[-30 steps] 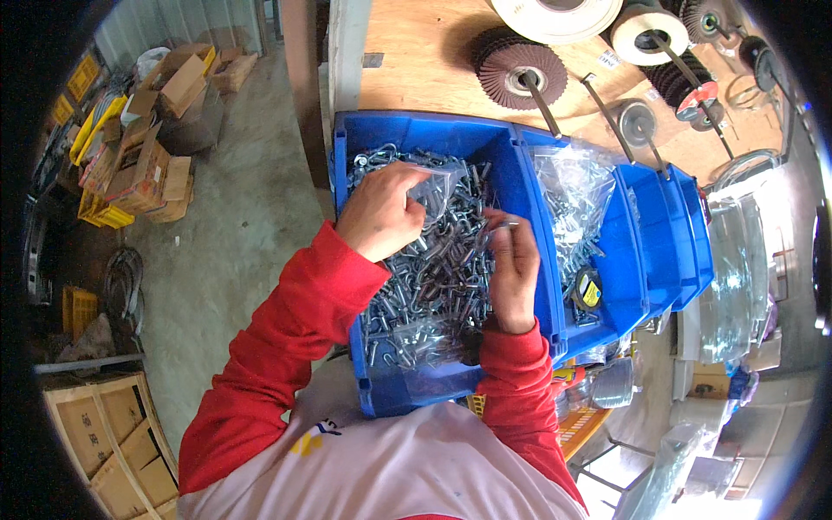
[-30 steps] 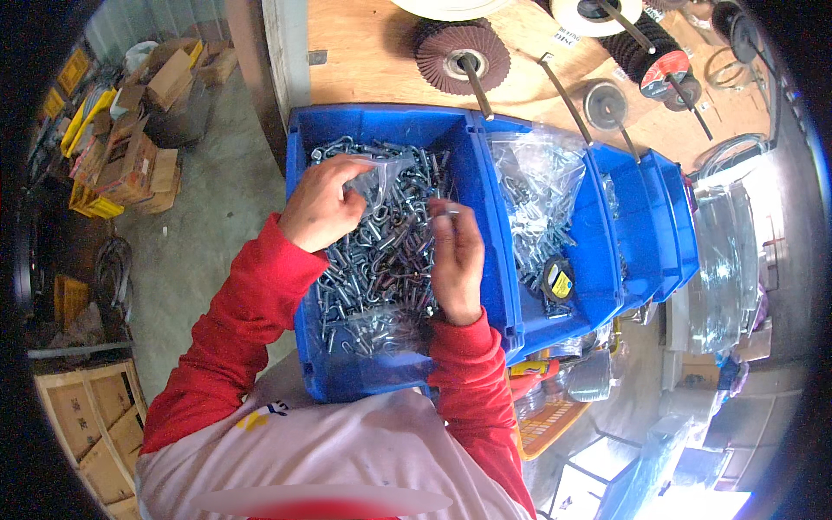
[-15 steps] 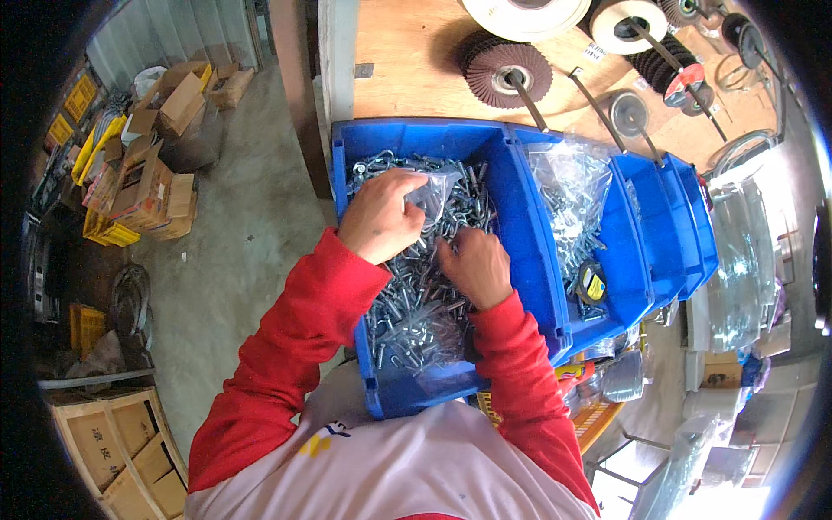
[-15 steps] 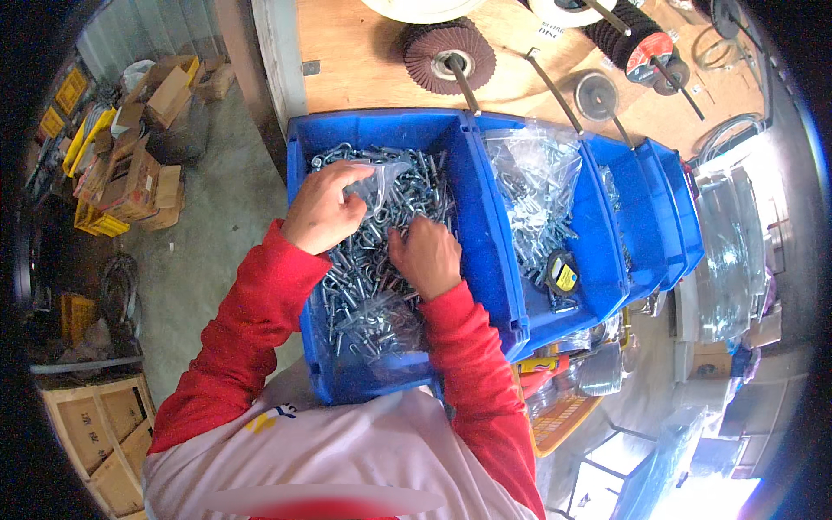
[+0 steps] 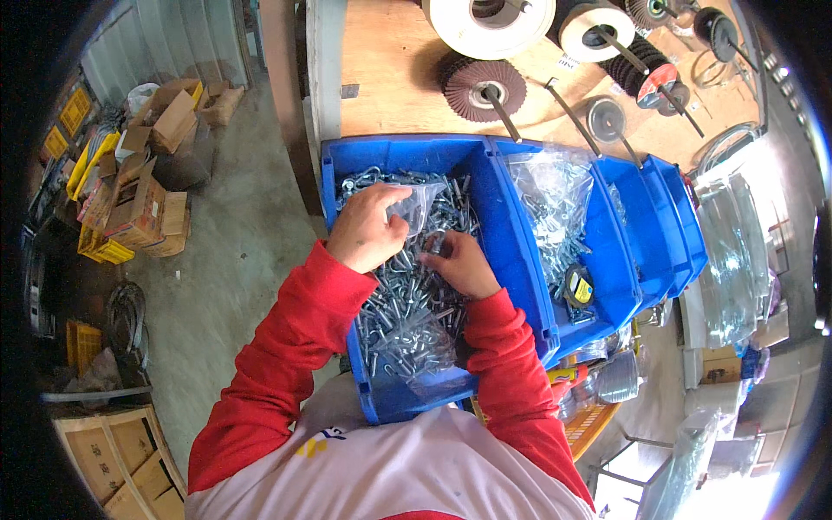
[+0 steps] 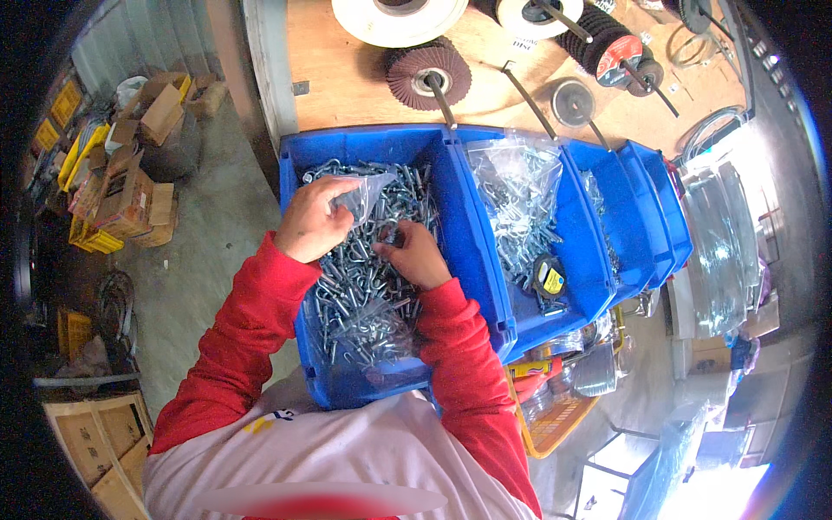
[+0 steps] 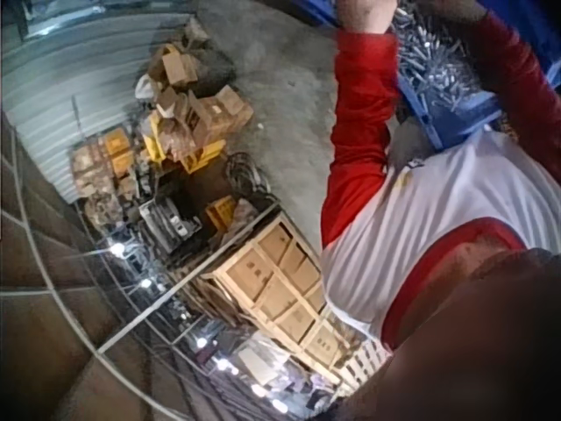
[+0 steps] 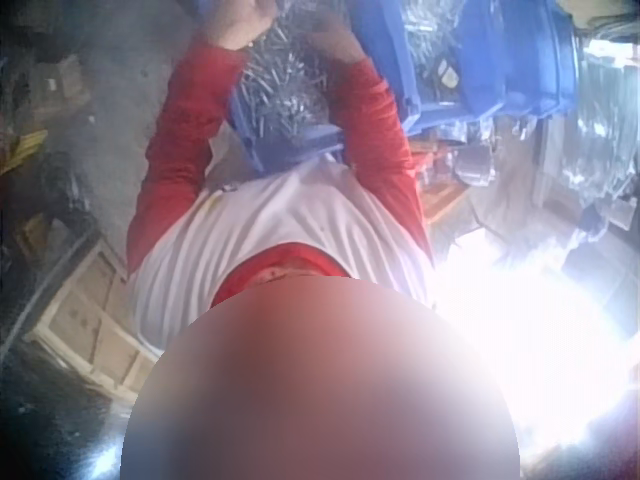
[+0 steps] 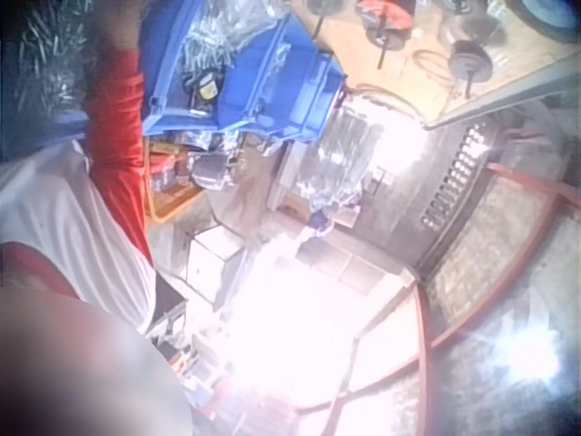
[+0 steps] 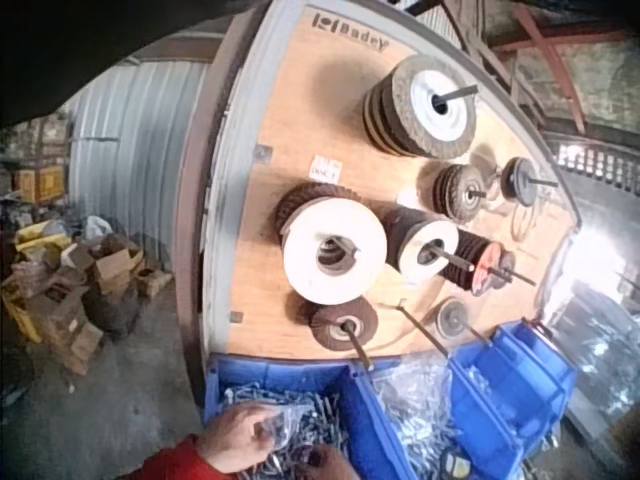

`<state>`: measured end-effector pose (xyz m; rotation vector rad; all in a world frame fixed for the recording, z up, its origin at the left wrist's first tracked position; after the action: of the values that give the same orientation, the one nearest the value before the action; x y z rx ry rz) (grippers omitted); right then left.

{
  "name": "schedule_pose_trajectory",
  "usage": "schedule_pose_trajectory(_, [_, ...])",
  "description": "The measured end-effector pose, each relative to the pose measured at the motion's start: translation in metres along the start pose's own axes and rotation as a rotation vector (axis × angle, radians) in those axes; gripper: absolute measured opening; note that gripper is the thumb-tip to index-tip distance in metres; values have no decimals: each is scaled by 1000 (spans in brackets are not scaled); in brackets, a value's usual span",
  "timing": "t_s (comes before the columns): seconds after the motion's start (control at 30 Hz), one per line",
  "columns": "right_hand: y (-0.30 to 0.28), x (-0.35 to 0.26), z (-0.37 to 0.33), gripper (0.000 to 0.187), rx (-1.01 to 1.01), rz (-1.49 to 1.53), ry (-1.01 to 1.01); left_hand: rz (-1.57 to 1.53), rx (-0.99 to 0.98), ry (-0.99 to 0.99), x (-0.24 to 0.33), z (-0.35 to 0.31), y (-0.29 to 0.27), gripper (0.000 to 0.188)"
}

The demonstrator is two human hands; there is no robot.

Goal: The person repeatedly picks metal fasteners from blue bins and places them into small clear plastic bags. They open each bag, add fasteners, and set the filled bags back into the bins. The process is repeated continuously throughout the clip.

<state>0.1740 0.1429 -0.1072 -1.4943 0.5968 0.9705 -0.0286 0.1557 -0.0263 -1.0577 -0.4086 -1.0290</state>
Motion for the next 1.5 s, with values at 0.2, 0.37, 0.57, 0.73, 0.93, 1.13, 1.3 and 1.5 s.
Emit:
schedule_pose_trajectory(0.2, [-45,-55,-46,24,250,510,-39,27,-160,-93,9,7,-2,37])
schedule_pose_trajectory(0.37, [-55,-119,-57,25,317,559,-268,96,-481,-100,45,11,7,30])
schedule_pose_trajectory(0.57, [-59,-130,-56,24,235,114,-331,53,-730,-107,74,11,14,34])
schedule_pose_trajectory(0.73, [-68,-137,-69,24,130,-499,-615,0,-839,4,86,6,20,34])
schedule_pose_trajectory(0.93, [-89,-142,-78,30,72,-526,-509,124,-841,17,97,3,29,49])
schedule_pose_trajectory(1.13, [-107,-159,-88,27,-3,-441,-569,122,-811,63,121,6,23,55])
schedule_pose_trajectory(1.3, [-181,-114,-117,16,342,-44,-481,99,-881,-16,122,5,32,45])
schedule_pose_trajectory(1.5, [-247,35,-159,14,641,-129,61,47,-811,-133,103,-6,74,32])
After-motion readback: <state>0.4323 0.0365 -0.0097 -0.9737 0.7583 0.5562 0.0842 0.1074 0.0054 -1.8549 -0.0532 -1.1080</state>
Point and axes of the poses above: each hand's wrist, its own z-axis towards the middle knuckle, its own y-axis out of the palm, x = y × z, the point moved 5 cm from there along z, towards the middle knuckle, and after that the axes turned 3 degrees about -y, right-handed, at the moved point
